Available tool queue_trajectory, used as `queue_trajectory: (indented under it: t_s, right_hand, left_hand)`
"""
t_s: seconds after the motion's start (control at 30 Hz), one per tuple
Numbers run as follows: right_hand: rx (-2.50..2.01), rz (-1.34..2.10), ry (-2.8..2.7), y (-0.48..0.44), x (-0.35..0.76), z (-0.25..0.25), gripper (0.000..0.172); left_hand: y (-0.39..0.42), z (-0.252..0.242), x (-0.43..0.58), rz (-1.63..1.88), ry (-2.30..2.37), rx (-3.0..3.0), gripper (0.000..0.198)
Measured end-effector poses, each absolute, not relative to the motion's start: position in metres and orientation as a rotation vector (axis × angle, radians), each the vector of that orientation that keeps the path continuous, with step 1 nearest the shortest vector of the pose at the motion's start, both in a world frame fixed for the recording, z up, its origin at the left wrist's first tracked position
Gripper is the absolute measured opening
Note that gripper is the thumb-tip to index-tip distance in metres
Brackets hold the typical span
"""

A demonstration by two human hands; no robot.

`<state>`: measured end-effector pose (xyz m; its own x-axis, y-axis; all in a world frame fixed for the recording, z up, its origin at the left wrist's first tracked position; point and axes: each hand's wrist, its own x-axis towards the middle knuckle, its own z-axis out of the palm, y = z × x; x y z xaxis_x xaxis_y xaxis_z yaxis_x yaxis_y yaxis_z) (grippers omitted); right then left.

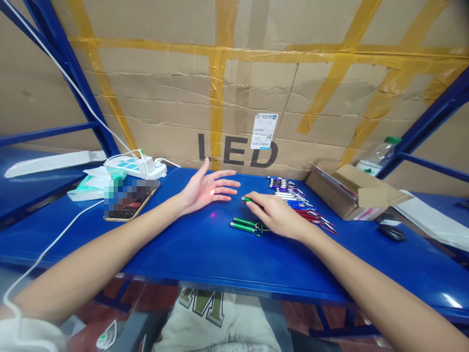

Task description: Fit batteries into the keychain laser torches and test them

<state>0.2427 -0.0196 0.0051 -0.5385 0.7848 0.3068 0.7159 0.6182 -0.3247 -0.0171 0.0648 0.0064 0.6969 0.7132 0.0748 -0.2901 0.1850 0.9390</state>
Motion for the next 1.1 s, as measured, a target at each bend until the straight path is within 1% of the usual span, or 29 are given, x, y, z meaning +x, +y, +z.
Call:
queue_trajectory:
  t_s: [0.17, 0.3, 0.5, 0.63, 0.73, 0.93, 1.1]
  right_hand:
    - [-1.154, 0.263, -2.489, -0.0206, 0.2419, 0.0058, 0.030]
    - [-1.090, 0.267, -2.407, -0.0228, 0.2403, 0.0073, 0.029]
    - [-1.156, 0.215, -2.423, -0.0213, 0.2416, 0.0081, 0.030]
    - [-1.114, 0.294, -2.510, -0.0231, 0.2391, 0.0084, 0.030]
    - [-1.065, 0.335, -2.468, -0.0248, 0.2378, 0.0095, 0.029]
    - [-1.173, 0.245, -2.432, -0.0206, 0.2416, 0.0056, 0.030]
    - [-1.179, 0.234, -2.456, -0.0181, 0.2427, 0.0017, 0.031]
  left_hand:
    - [0.0639, 0.0073, -0.0167, 0.737, 0.447, 1.183, 0.091]
    - [0.0655, 0.0066, -0.0178, 0.729, 0.429, 1.193, 0.090]
    - [0.0640, 0.0071, -0.0171, 0.740, 0.446, 1.178, 0.090]
    - [0.0630, 0.0075, -0.0162, 0.745, 0.458, 1.182, 0.092]
    - [0.0631, 0.0076, -0.0161, 0.742, 0.453, 1.176, 0.092]
    - [0.0635, 0.0075, -0.0163, 0.746, 0.453, 1.164, 0.093]
    - [0.0639, 0.0071, -0.0170, 0.740, 0.449, 1.185, 0.092]
